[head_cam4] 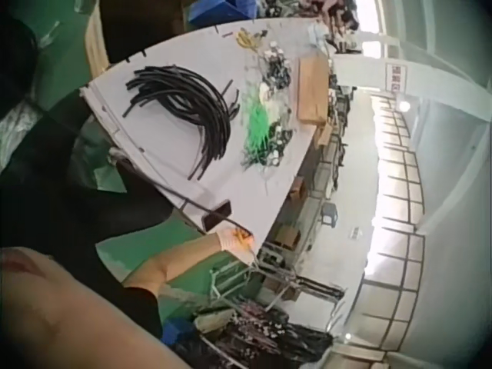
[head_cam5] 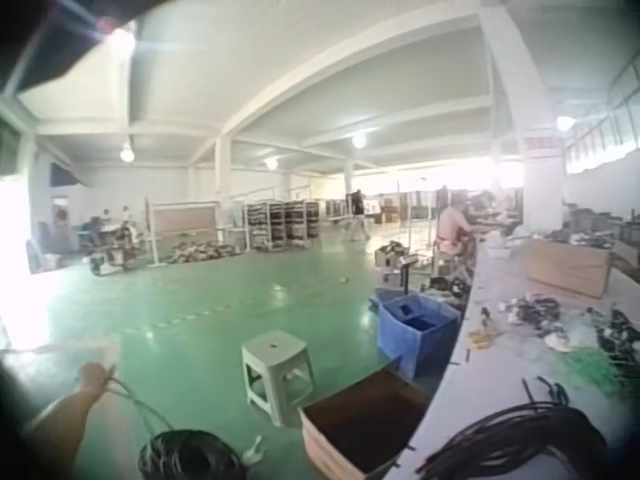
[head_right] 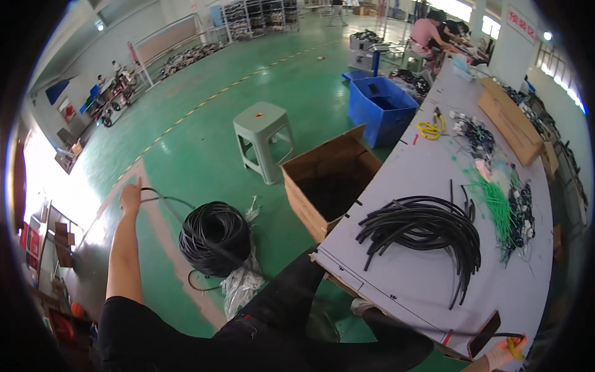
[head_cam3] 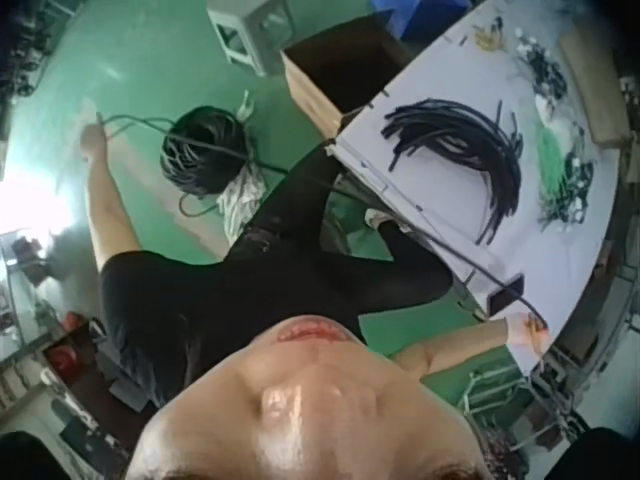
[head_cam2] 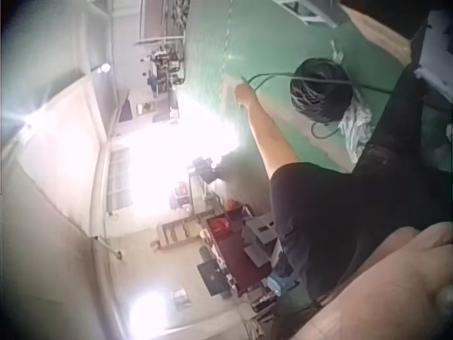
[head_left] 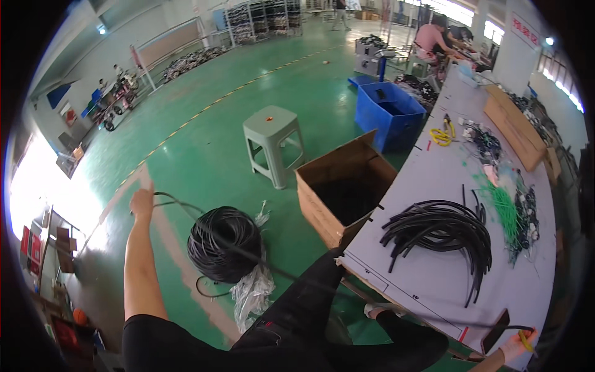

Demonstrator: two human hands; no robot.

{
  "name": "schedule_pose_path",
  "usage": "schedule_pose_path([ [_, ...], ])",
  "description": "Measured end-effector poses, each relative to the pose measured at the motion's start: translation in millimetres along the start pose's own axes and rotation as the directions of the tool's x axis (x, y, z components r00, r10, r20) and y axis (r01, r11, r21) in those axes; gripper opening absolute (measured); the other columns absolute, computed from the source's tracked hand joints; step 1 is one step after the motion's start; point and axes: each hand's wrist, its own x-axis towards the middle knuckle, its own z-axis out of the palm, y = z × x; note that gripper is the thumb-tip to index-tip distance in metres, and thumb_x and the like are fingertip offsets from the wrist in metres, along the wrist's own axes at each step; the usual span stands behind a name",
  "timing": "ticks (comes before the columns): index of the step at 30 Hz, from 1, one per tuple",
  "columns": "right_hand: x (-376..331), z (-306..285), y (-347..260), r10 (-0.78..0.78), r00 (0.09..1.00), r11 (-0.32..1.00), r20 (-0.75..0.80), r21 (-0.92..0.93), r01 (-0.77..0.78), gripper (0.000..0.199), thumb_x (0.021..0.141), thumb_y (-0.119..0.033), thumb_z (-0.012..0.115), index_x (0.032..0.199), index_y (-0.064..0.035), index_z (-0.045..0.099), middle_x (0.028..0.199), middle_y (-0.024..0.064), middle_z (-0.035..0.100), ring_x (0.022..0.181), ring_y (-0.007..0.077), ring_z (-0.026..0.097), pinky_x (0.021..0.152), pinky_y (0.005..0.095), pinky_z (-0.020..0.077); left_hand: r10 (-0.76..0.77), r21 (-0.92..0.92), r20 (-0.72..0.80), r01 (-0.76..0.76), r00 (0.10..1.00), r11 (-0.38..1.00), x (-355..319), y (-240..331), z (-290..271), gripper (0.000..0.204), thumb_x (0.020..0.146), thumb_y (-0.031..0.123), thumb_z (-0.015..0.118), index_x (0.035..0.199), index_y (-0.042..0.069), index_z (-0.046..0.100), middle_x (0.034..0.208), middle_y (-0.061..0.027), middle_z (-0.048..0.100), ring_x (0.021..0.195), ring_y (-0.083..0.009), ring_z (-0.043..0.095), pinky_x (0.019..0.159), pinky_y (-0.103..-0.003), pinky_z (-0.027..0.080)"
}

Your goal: Measure and cut black rubber or plastic tubes to specific lengths using a marking board and scissors.

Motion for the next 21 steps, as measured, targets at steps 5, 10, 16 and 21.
schedule_pose_path([
  [5, -46.3, 58.2, -86.8, 0.368, 0.855, 0.774, 0.364, 0.390, -0.499, 0.022, 0.086, -0.013, 0.059, 0.102, 0.0012, 0.055, 0.079, 0.0007, 0.052, 0.063, 0.0032, 0.044, 0.055, 0.0151, 0.0388, -0.185, -0.281, 0.186, 0.233, 0.965, 0.931, 16.6, -12.0, 41.0, 0.064, 0.085, 0.061, 0.033, 0.081, 0.006, 0.067, 0.089, -0.0187, 0.063, 0.086, -0.0369, 0.059, 0.076, -0.048, 0.045],
  [10, -52.1, 100.5, -141.2, 0.205, 0.733, 0.646, 0.649, 0.473, -0.599, 0.021, 0.090, -0.014, 0.054, 0.103, 0.0019, 0.053, 0.081, 0.0035, 0.053, 0.062, 0.0042, 0.044, 0.055, 0.0162, 0.0422, -0.253, -0.249, 0.239, 0.311, 0.938, 0.917, 10.0, -12.9, 45.2, 0.061, 0.086, 0.058, 0.032, 0.087, 0.007, 0.067, 0.095, -0.0182, 0.062, 0.094, -0.0347, 0.057, 0.084, -0.044, 0.041],
  [16, -200.6, 187.2, -235.3, 0.197, 0.870, 0.903, 0.453, 0.261, -0.340, 0.020, 0.092, -0.021, 0.048, 0.097, -0.0020, 0.051, 0.075, 0.0012, 0.049, 0.065, 0.0025, 0.042, 0.052, 0.0130, 0.0334, 0.464, -0.694, -0.307, -0.529, 0.831, 0.488, -84.7, 156.9, -30.1, 0.017, 0.081, 0.010, 0.058, 0.097, 0.004, 0.058, 0.095, -0.0129, 0.058, 0.092, -0.0285, 0.055, 0.083, -0.037, 0.042],
  [21, -296.9, 217.8, -248.3, 0.263, 0.714, 0.932, 0.649, 0.018, -0.361, 0.011, 0.085, -0.015, 0.051, 0.086, -0.0040, 0.050, 0.075, 0.0060, 0.052, 0.064, 0.0096, 0.048, 0.053, 0.0248, 0.0406, 0.876, -0.912, -0.408, -0.149, 0.258, -0.381, -276.4, 285.4, -203.7, 0.043, 0.074, 0.009, 0.067, 0.115, 0.003, 0.053, 0.113, -0.0126, 0.054, 0.109, -0.0286, 0.050, 0.093, -0.037, 0.038],
])
